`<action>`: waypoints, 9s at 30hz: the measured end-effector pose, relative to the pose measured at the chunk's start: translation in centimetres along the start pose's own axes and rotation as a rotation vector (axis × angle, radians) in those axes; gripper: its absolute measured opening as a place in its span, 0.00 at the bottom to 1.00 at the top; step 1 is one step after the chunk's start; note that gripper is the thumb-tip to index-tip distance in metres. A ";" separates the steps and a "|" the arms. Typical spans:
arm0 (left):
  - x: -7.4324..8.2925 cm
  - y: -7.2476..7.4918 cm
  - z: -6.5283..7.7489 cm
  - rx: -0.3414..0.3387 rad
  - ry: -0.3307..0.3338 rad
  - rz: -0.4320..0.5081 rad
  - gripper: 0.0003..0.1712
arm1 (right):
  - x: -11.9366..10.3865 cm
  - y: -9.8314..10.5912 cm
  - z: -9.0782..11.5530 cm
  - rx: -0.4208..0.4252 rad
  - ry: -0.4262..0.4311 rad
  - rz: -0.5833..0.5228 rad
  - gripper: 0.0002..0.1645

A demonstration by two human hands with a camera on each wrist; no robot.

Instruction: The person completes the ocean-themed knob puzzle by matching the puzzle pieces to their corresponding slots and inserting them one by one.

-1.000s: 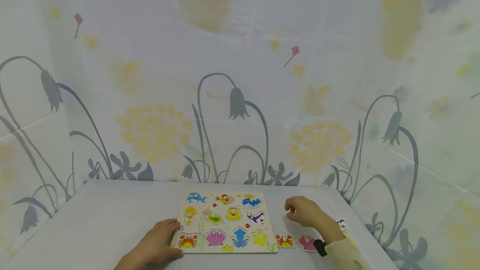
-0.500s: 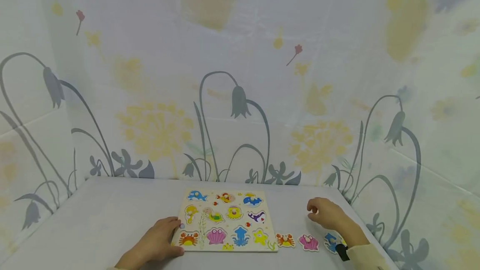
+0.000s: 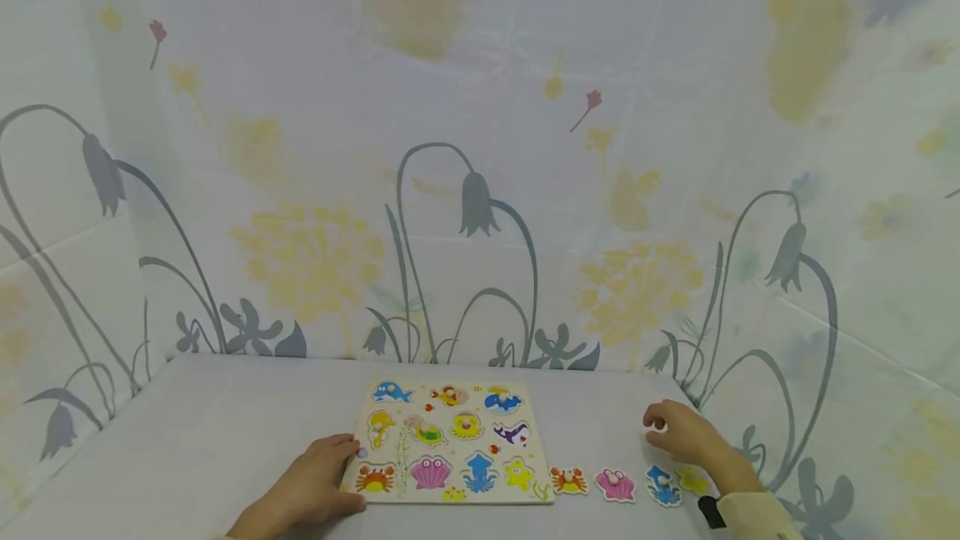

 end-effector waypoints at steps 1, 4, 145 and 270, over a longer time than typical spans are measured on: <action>0.0 0.0 0.0 0.002 -0.003 -0.002 0.46 | 0.3 0.0 0.0 -0.002 -0.009 -0.003 0.07; 0.0 0.1 0.0 0.008 -0.016 0.001 0.46 | 1.1 -0.2 0.2 -0.018 -0.052 -0.022 0.07; -0.4 -0.2 -0.2 -0.018 -0.013 0.022 0.46 | -19.4 -5.9 -8.8 -0.202 0.233 0.135 0.06; -0.3 -0.2 -0.1 -0.018 0.018 0.006 0.46 | -14.0 -5.9 -0.9 -0.193 0.221 -0.082 0.10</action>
Point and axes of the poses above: each hand's wrist, its own z-axis away from the middle knuckle, its own y-axis out of the back of the hand, x = y × z, the point moved 7 cm from there along -z, towards the middle knuckle, and after that the axes turned 15 degrees about -x, right-handed, at the moved point
